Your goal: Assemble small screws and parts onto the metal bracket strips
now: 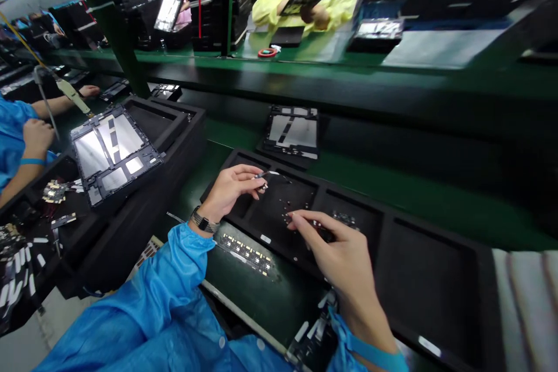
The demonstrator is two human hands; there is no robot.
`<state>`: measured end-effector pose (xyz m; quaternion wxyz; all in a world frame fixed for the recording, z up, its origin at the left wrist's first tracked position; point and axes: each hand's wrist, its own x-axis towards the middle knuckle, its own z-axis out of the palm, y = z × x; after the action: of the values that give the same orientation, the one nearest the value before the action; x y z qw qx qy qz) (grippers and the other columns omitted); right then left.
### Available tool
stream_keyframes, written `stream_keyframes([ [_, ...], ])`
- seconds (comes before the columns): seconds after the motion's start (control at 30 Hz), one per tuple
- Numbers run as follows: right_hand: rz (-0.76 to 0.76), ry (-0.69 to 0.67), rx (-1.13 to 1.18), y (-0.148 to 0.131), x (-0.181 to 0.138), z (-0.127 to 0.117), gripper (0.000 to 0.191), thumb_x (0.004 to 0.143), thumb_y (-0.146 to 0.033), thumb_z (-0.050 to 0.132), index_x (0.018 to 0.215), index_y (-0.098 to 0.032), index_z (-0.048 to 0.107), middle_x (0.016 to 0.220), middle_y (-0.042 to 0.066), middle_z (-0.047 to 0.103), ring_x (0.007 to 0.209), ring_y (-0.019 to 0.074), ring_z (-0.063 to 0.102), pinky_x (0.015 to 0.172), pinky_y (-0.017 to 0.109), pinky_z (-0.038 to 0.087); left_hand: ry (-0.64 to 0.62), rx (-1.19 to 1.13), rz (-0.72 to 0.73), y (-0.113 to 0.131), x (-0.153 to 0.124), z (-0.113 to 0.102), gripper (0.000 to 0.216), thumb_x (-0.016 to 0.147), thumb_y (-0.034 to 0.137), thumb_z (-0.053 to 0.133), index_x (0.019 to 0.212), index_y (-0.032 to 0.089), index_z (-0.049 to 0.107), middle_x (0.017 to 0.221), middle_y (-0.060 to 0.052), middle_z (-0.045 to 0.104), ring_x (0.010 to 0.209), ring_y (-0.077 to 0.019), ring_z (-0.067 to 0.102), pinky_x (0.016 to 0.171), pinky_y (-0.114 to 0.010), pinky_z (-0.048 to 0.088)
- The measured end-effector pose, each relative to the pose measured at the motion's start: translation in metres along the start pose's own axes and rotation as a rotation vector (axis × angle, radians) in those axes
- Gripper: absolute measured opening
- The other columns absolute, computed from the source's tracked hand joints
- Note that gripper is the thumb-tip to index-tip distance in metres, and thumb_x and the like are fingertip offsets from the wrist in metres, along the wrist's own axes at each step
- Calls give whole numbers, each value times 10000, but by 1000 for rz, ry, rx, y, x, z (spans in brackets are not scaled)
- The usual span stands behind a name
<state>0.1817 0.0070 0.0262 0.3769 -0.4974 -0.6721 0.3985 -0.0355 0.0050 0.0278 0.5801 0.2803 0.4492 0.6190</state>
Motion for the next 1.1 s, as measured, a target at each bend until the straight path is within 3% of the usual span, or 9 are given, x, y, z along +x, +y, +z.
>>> stream_keyframes([
  [0.1,-73,3,30,-2,-3,2,258,869,-486,756,814,-244,825,715,70,765,559,232,621,579,395,515,1,20,10,4,-8,12,182,726,78,845,861,147,743,721,-34,726,673,-162,671,611,-304,523],
  [0.2,-165,12,100,-5,-6,3,202,913,-406,742,834,-240,823,694,57,752,590,223,651,603,381,543,-40,-5,0,1,-12,20,230,697,91,877,889,143,763,719,-13,727,680,-143,664,588,-261,518],
  [0.43,-183,-11,149,0,-1,5,186,929,-351,745,849,-202,821,753,32,781,688,187,685,673,315,538,-116,86,48,-7,-6,28,371,598,255,985,861,131,755,779,-29,763,574,-110,656,542,-235,532],
  [1.1,-201,159,62,-1,-7,13,173,897,-310,685,811,-195,782,802,36,781,706,181,683,718,302,544,-73,151,60,-14,-13,37,353,596,243,967,820,141,714,698,-22,752,509,-117,657,536,-225,505],
])
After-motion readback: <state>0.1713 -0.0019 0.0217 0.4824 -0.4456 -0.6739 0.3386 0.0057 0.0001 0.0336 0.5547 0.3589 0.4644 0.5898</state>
